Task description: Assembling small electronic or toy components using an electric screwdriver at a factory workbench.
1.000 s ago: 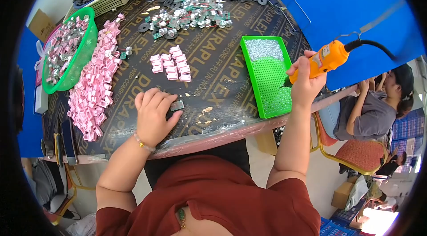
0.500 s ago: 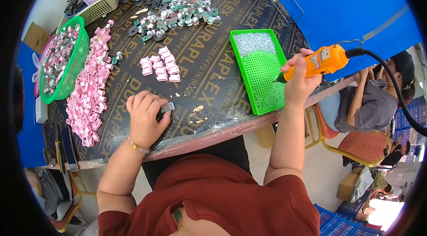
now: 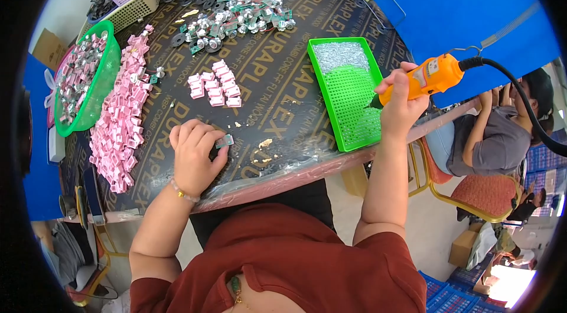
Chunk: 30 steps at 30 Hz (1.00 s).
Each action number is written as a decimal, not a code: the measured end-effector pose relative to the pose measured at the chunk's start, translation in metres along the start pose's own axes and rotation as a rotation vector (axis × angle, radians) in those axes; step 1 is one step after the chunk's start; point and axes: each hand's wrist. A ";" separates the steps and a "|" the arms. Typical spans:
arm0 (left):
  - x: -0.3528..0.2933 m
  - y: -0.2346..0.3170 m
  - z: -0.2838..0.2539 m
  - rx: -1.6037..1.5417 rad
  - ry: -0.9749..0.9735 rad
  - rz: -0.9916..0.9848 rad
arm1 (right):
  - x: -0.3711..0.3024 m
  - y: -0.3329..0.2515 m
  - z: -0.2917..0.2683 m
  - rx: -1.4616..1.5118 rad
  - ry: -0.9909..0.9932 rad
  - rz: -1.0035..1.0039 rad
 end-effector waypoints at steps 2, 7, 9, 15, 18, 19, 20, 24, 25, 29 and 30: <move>-0.001 -0.001 0.000 -0.008 0.000 0.004 | 0.000 -0.001 0.000 0.016 -0.011 -0.007; 0.001 -0.003 0.003 -0.042 0.015 0.019 | -0.009 -0.039 0.013 0.128 -0.056 -0.106; -0.001 -0.001 0.000 -0.028 0.016 0.013 | -0.024 -0.054 0.033 0.219 -0.172 -0.080; -0.007 -0.005 0.003 -0.075 0.025 0.025 | -0.091 -0.049 0.128 0.395 -0.621 0.175; -0.007 -0.005 0.003 -0.077 0.036 0.019 | -0.105 -0.039 0.157 0.423 -0.760 0.318; -0.007 -0.005 0.003 -0.081 0.047 0.019 | -0.108 -0.038 0.164 0.445 -0.780 0.351; -0.008 -0.005 0.003 -0.080 0.048 0.018 | -0.110 -0.036 0.167 0.450 -0.787 0.355; -0.009 -0.006 0.003 -0.098 0.038 0.005 | -0.115 -0.029 0.172 0.447 -0.790 0.307; -0.010 -0.006 0.003 -0.095 0.037 -0.001 | -0.115 -0.028 0.172 0.444 -0.792 0.316; -0.010 -0.006 0.005 -0.097 0.032 0.005 | -0.116 -0.026 0.173 0.437 -0.792 0.330; -0.010 -0.007 0.005 -0.095 0.036 0.006 | -0.116 -0.026 0.174 0.440 -0.793 0.333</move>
Point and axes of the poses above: each hand's wrist, its own x-axis towards the middle knuckle, its own z-axis out of the palm, y = z × x, and after that the axes turned 14 degrees about z, right-handed
